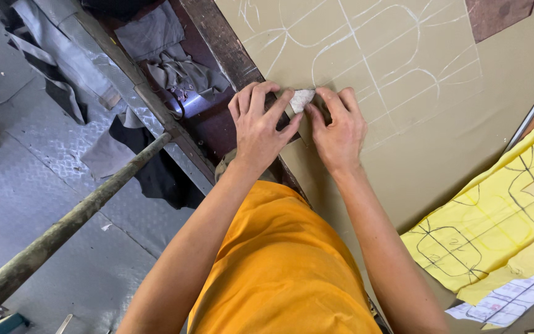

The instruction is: The person rubs a small white triangular object along the edges of a large brown paper sheet with white grid lines on a wooden table. The person then moves aside yellow paper pieces and a newspaper to clear the workspace.

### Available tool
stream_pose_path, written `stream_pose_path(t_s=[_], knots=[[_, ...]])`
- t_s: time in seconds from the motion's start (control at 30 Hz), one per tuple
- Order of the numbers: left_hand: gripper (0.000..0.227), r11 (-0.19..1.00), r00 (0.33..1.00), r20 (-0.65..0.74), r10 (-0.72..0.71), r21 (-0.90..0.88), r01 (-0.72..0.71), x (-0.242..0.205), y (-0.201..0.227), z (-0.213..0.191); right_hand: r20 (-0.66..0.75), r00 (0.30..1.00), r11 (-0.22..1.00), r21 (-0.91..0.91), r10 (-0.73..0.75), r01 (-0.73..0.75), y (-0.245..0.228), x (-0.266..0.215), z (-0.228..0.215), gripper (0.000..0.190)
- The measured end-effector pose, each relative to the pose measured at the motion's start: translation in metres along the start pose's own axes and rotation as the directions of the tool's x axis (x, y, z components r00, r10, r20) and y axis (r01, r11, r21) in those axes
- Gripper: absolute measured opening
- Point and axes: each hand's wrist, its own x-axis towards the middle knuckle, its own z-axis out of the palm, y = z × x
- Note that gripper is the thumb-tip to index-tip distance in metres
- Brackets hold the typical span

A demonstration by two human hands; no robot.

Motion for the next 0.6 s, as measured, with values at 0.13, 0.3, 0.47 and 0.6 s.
stream_pose_path(t_s=[0.13,0.3,0.47,0.6], knots=[[0.042,1.000,1.000,0.006,0.003,-0.006,-0.003,0.000,0.001,-0.001,0.018,1.000,1.000,0.000,0.015,-0.015,0.000,0.000,-0.003,0.032],[0.042,1.000,1.000,0.013,-0.009,-0.007,0.009,0.001,0.001,-0.001,0.016,1.000,1.000,-0.008,0.012,-0.012,0.000,0.000,-0.001,0.032],[0.041,1.000,1.000,0.011,-0.012,-0.002,0.012,-0.001,0.003,-0.001,-0.006,0.999,0.990,0.135,0.052,-0.050,0.006,0.000,-0.007,0.029],[0.042,1.000,1.000,0.018,-0.015,-0.005,0.015,0.002,0.002,0.000,-0.047,0.982,0.956,0.243,0.181,-0.164,0.013,0.008,-0.017,0.024]])
